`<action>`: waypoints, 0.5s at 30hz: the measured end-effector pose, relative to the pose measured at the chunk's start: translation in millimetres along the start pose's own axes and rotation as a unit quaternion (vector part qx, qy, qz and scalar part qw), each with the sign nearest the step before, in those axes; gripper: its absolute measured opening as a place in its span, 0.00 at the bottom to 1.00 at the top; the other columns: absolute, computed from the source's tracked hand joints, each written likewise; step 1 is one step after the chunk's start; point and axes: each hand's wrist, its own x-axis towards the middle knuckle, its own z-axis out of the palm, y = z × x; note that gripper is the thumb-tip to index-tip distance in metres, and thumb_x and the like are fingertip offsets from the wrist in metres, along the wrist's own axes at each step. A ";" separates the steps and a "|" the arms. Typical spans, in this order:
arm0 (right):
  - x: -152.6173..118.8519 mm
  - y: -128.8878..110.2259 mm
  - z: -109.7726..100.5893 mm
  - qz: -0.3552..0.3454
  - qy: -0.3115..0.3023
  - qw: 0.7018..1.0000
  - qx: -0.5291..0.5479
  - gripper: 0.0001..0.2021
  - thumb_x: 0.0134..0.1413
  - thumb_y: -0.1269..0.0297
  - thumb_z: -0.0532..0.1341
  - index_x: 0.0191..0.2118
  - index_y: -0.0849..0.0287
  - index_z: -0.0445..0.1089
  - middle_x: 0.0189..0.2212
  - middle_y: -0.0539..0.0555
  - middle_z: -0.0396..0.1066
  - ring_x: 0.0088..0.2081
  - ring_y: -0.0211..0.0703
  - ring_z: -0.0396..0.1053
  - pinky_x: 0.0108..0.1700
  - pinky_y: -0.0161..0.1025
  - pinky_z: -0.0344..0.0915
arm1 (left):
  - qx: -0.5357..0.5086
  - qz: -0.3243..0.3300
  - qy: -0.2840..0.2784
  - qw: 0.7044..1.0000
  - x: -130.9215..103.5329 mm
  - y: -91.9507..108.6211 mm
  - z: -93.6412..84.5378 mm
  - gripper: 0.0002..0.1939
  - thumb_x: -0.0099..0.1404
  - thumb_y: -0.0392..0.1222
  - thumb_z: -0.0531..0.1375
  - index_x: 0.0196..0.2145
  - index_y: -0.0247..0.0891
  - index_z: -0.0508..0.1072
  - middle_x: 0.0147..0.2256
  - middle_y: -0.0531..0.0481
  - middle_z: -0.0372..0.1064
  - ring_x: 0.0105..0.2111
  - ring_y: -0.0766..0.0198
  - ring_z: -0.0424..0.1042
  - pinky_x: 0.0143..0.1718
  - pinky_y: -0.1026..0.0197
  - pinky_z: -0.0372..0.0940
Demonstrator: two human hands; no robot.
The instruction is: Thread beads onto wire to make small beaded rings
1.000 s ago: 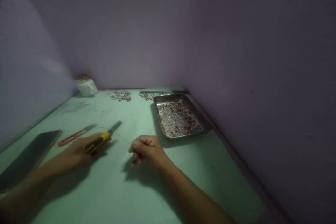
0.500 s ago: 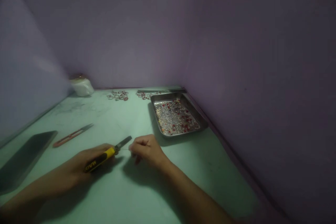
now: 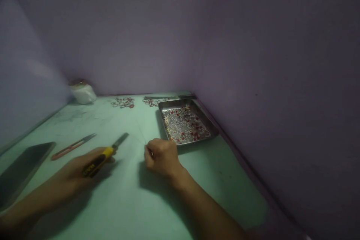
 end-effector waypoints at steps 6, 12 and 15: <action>-2.3 -0.1 2.5 -0.046 -0.043 0.998 -0.019 0.10 0.40 0.74 0.53 0.15 0.58 0.53 0.15 0.47 0.55 0.18 0.33 0.51 0.21 0.35 0.43 | 0.023 0.045 -0.066 0.997 -4.7 17.7 26.0 0.20 0.43 0.28 0.48 0.34 0.40 0.67 0.40 0.49 0.65 0.40 0.56 0.65 0.42 0.59 0.60; -3.5 -2.6 2.7 -0.055 -0.077 0.996 0.003 0.10 0.38 0.75 0.53 0.15 0.58 0.52 0.15 0.48 0.56 0.19 0.34 0.51 0.22 0.36 0.44 | 0.019 0.039 -0.072 0.996 -2.0 18.0 28.9 0.13 0.49 0.31 0.50 0.33 0.40 0.66 0.34 0.49 0.65 0.34 0.58 0.64 0.35 0.59 0.60; -3.8 -4.0 2.4 -0.044 -0.098 0.994 0.031 0.10 0.40 0.74 0.52 0.16 0.58 0.52 0.16 0.48 0.56 0.19 0.34 0.52 0.23 0.35 0.46 | 0.024 0.025 -0.076 0.996 -1.9 17.0 30.6 0.08 0.52 0.32 0.50 0.30 0.39 0.64 0.30 0.50 0.64 0.29 0.61 0.62 0.31 0.60 0.59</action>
